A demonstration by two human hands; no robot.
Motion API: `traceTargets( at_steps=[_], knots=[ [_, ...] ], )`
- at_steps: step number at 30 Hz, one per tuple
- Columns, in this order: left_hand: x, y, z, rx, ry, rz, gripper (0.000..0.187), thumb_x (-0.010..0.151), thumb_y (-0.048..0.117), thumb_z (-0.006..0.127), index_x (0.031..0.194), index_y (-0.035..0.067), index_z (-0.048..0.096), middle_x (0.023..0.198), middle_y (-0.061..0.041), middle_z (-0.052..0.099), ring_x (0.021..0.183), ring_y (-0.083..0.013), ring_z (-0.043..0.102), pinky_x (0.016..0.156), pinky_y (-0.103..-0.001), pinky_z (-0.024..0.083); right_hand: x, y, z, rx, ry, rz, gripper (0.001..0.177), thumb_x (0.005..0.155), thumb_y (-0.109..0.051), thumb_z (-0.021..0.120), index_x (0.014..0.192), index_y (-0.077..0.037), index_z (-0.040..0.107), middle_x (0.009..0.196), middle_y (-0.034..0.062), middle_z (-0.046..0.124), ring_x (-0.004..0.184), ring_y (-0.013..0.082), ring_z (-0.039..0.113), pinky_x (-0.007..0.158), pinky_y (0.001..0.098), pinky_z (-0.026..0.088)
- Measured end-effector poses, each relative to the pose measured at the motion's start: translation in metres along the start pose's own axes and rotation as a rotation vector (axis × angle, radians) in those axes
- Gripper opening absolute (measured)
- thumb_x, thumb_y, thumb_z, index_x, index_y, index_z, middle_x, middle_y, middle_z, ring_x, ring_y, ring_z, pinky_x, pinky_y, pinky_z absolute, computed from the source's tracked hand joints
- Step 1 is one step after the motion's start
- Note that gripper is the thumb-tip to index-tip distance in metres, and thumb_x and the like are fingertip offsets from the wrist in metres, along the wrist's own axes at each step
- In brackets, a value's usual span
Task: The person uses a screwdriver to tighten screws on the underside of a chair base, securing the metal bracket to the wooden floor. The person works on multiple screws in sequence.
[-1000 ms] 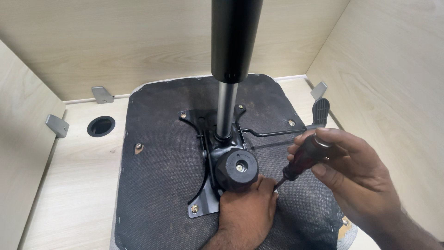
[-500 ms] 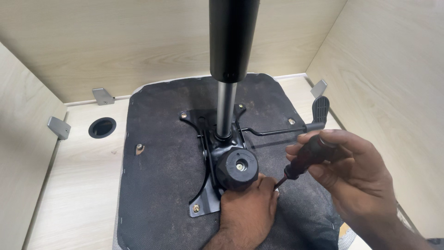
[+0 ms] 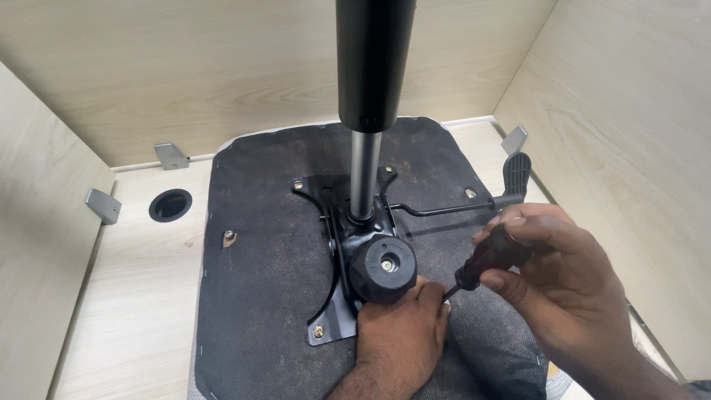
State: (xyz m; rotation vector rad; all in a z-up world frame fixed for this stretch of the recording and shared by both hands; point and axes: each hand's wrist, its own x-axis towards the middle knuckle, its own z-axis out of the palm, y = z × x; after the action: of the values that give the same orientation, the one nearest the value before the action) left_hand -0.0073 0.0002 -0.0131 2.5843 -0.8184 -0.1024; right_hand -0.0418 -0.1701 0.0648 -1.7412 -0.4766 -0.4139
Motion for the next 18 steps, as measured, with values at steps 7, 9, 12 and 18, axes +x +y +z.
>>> traceTargets(
  at_steps=[7, 9, 12, 18],
  knots=[
    [0.001, 0.002, -0.001, 0.007, -0.081, -0.057, 0.032, 0.106, 0.035, 0.054, 0.126, 0.011, 0.062, 0.105, -0.004, 0.067, 0.086, -0.0149, 0.071, 0.068, -0.035, 0.063, -0.006, -0.002, -0.009, 0.144, 0.007, 0.080, 0.054, 0.094, 0.015, 0.054, 0.140, -0.012, 0.050, 0.136, 0.0191, 0.059, 0.132, 0.0327, 0.062, 0.108, 0.0482, 0.063],
    [0.001, 0.004, -0.003, 0.013, -0.061, -0.050, 0.032, 0.106, 0.036, 0.054, 0.125, 0.012, 0.062, 0.106, -0.004, 0.067, 0.087, -0.0153, 0.071, 0.068, -0.036, 0.063, -0.005, -0.001, -0.014, 0.155, -0.004, 0.092, 0.054, 0.094, 0.015, 0.053, 0.140, -0.012, 0.049, 0.136, 0.0200, 0.060, 0.132, 0.0346, 0.063, 0.110, 0.0505, 0.062],
    [0.002, 0.008, -0.008, 0.001, -0.081, -0.058, 0.032, 0.107, 0.035, 0.054, 0.127, 0.011, 0.062, 0.107, -0.004, 0.067, 0.088, -0.0169, 0.071, 0.068, -0.036, 0.063, -0.002, 0.002, -0.026, 0.274, -0.033, 0.092, 0.052, 0.097, 0.014, 0.051, 0.142, -0.013, 0.052, 0.136, 0.0210, 0.061, 0.130, 0.0361, 0.065, 0.111, 0.0538, 0.060],
    [0.014, 0.028, -0.026, -0.022, -0.341, -0.258, 0.042, 0.100, 0.022, 0.067, 0.129, -0.003, 0.051, 0.123, -0.019, 0.058, 0.105, -0.0282, 0.069, 0.080, -0.040, 0.065, -0.001, 0.005, -0.025, 0.342, -0.083, 0.083, 0.053, 0.096, 0.015, 0.054, 0.141, -0.013, 0.056, 0.137, 0.0205, 0.060, 0.132, 0.0390, 0.063, 0.114, 0.0576, 0.058]
  ],
)
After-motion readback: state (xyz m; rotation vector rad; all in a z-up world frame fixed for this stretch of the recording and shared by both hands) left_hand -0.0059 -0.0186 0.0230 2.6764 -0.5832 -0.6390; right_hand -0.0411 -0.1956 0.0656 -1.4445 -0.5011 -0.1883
